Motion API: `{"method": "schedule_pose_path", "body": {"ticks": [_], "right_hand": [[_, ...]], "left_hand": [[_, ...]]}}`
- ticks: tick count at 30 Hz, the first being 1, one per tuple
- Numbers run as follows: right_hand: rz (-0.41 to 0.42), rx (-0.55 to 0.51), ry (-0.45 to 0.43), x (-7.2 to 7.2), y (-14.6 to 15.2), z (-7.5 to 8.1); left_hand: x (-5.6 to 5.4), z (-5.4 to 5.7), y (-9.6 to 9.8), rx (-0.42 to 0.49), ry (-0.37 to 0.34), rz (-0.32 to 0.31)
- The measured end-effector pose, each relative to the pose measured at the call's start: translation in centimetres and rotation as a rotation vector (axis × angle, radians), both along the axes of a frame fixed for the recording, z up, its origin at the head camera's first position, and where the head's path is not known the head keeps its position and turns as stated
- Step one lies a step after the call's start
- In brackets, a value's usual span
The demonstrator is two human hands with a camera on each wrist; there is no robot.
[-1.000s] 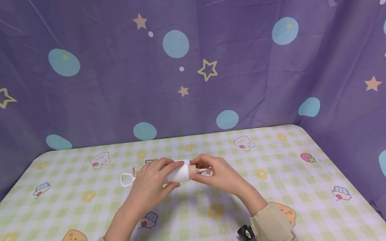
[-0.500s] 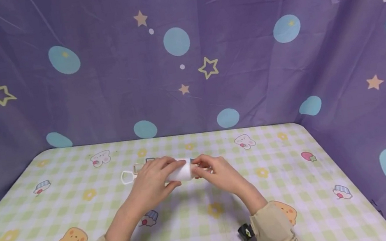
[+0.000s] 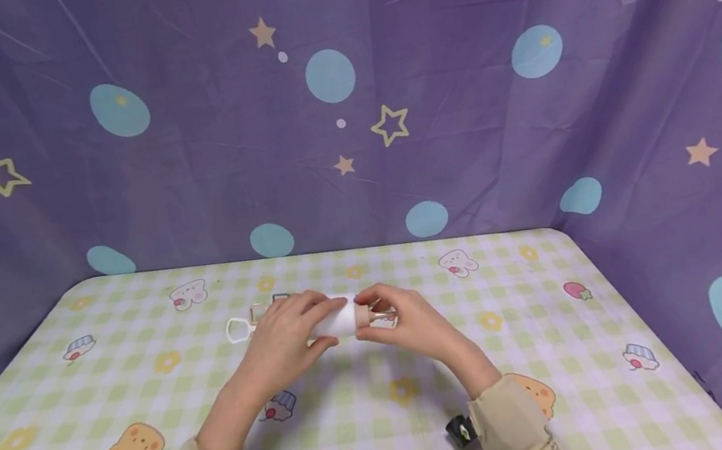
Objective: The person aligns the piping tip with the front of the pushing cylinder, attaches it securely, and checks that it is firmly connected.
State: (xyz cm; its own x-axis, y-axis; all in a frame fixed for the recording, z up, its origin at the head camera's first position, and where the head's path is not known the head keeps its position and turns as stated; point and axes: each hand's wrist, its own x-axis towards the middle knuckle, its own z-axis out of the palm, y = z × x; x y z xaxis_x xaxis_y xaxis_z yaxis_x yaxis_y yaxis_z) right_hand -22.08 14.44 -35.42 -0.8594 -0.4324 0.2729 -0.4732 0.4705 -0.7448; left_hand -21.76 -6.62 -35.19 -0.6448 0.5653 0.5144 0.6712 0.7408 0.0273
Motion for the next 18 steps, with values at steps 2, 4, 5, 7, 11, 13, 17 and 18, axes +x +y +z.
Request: {"method": "schedule_pose_path", "body": {"ticks": [2, 4, 5, 7, 11, 13, 17, 18], "right_hand": [[0.001, -0.009, 0.031, -0.5, 0.2, -0.8], [-0.002, -0.02, 0.052, -1.0, 0.3, -1.5], [-0.004, -0.025, 0.057, -1.2, 0.5, -1.9], [-0.004, -0.032, 0.065, -1.4, 0.6, -2.2], [0.001, -0.03, 0.068, -1.5, 0.7, -2.3], [0.003, -0.028, 0.066, -1.5, 0.7, -2.3], [0.001, -0.022, 0.063, -1.4, 0.7, -2.3], [0.001, -0.021, 0.066, -1.4, 0.7, -2.3]], "left_hand": [[0.0, 0.0, 0.0, 0.0, 0.001, 0.0], [0.0, 0.0, 0.0, 0.003, 0.003, -0.001], [0.0, 0.0, 0.0, 0.005, 0.004, -0.002], [0.0, -0.1, 0.0, 0.007, 0.005, -0.001], [0.0, 0.0, 0.0, 0.005, 0.009, 0.003], [0.0, 0.0, 0.0, 0.0, 0.011, 0.003], [-0.1, -0.1, -0.1, -0.003, 0.014, 0.001], [-0.1, -0.1, -0.1, -0.002, 0.015, 0.0]]}}
